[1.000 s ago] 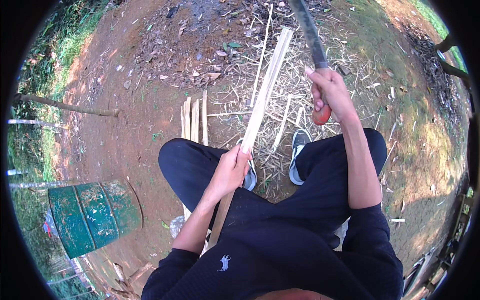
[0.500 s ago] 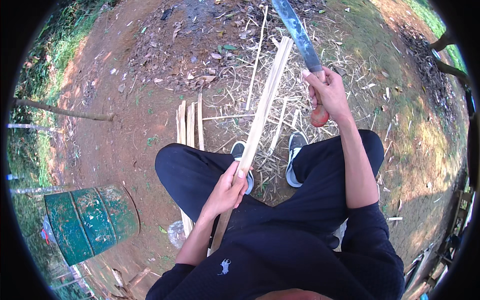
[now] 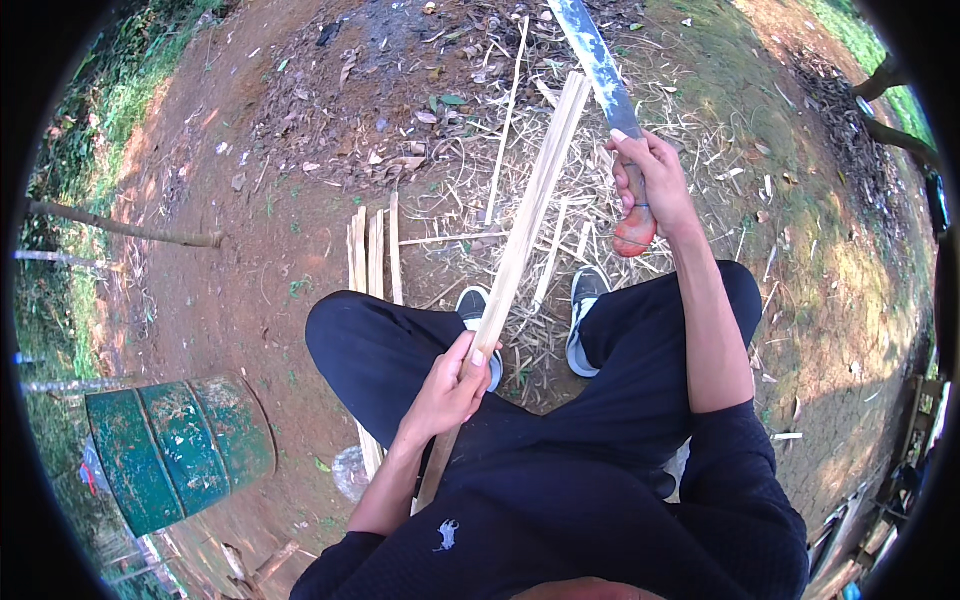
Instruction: The person shaves a long piece of wood using a large knife, removing thin strips to shape the wood while sitting outdoors.
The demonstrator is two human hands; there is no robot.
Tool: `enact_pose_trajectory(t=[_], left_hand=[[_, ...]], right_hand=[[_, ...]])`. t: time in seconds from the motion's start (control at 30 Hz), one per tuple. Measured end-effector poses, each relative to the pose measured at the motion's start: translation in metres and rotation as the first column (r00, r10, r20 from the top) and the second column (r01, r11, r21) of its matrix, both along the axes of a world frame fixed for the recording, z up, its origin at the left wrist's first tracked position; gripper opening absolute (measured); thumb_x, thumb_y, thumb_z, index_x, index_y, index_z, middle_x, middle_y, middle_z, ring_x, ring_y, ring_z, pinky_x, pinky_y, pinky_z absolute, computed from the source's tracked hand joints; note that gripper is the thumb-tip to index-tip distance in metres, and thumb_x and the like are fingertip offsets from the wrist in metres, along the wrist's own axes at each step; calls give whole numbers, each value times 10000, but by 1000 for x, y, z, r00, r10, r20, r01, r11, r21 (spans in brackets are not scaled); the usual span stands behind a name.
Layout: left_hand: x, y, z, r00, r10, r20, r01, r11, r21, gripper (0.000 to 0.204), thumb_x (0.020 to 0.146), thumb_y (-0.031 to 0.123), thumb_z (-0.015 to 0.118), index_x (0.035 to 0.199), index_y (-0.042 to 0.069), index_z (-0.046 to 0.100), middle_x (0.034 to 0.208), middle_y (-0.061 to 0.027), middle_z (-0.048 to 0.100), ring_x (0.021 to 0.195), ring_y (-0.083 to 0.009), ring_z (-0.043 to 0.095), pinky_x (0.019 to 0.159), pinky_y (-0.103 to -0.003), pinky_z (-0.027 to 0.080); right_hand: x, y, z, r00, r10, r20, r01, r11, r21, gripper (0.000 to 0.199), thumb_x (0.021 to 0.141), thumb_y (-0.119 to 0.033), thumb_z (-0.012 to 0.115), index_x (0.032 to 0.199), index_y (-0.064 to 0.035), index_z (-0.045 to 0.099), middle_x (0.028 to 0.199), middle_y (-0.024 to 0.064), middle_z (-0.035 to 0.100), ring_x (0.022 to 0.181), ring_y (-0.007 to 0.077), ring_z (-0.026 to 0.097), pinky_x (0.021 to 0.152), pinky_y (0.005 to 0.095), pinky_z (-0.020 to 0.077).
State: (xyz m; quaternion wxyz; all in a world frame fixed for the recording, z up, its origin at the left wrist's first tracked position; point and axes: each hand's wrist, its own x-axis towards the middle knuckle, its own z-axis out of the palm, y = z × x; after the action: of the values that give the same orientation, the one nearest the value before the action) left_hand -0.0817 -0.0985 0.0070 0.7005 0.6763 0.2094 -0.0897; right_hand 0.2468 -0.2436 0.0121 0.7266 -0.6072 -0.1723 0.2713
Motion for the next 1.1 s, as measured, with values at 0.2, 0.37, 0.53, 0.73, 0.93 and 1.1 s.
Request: enact_pose_trajectory(t=[0.2, 0.37, 0.53, 0.73, 0.93, 1.1], left_hand=[[1, -3, -1, 1000, 29, 11, -29, 999, 30, 408, 1091, 356, 380, 1235, -2, 516, 630, 18, 446, 420, -35, 394, 393, -206, 329], [1, -5, -3, 1000, 22, 14, -22, 998, 55, 400, 1091, 352, 387, 1220, 1, 529, 624, 21, 447, 429, -33, 391, 403, -213, 330], [1, -7, -6, 999, -2, 55, -7, 987, 161, 397, 1091, 354, 386, 1202, -5, 512, 647, 10, 446, 420, -32, 387, 384, -196, 330], [1, -8, -10, 996, -2, 89, -17, 977, 214, 405, 1084, 374, 402, 1168, -3, 526, 616, 19, 449, 427, -35, 395, 389, -214, 329], [2, -5, -12, 997, -20, 79, 1, 972, 235, 396, 1086, 360, 401, 1165, -6, 530, 612, 25, 445, 436, -32, 388, 400, -217, 320], [2, -4, -12, 997, -16, 73, 4, 986, 165, 410, 1090, 368, 378, 1187, -4, 520, 633, 22, 426, 430, -33, 364, 399, -208, 316]], right_hand=[[-2, -2, 0, 999, -32, 3, 32, 997, 74, 258, 993, -274, 596, 1012, -17, 585, 654, 19, 544, 466, 68, 484, 410, 222, 420], [-1, -4, 3, 999, -34, 22, 33, 999, 23, 304, 991, -320, 597, 1010, -17, 586, 634, 15, 521, 433, 67, 465, 394, 216, 394], [-2, -4, 4, 999, 20, -32, -20, 1000, 23, 219, 981, -249, 622, 969, -36, 571, 647, 7, 540, 451, 67, 474, 405, 226, 403], [-1, -7, 3, 994, 94, -63, -94, 996, 7, 231, 980, -268, 621, 969, -44, 561, 613, 0, 516, 416, 70, 453, 399, 225, 378], [-12, 0, 7, 971, 237, -38, -239, 968, -76, 240, 982, -272, 618, 963, -45, 544, 587, -17, 500, 405, 71, 455, 387, 228, 370], [-13, 0, 2, 960, 278, -24, -278, 948, -152, 237, 987, -262, 614, 955, -36, 549, 582, -12, 494, 397, 70, 443, 380, 232, 365]])
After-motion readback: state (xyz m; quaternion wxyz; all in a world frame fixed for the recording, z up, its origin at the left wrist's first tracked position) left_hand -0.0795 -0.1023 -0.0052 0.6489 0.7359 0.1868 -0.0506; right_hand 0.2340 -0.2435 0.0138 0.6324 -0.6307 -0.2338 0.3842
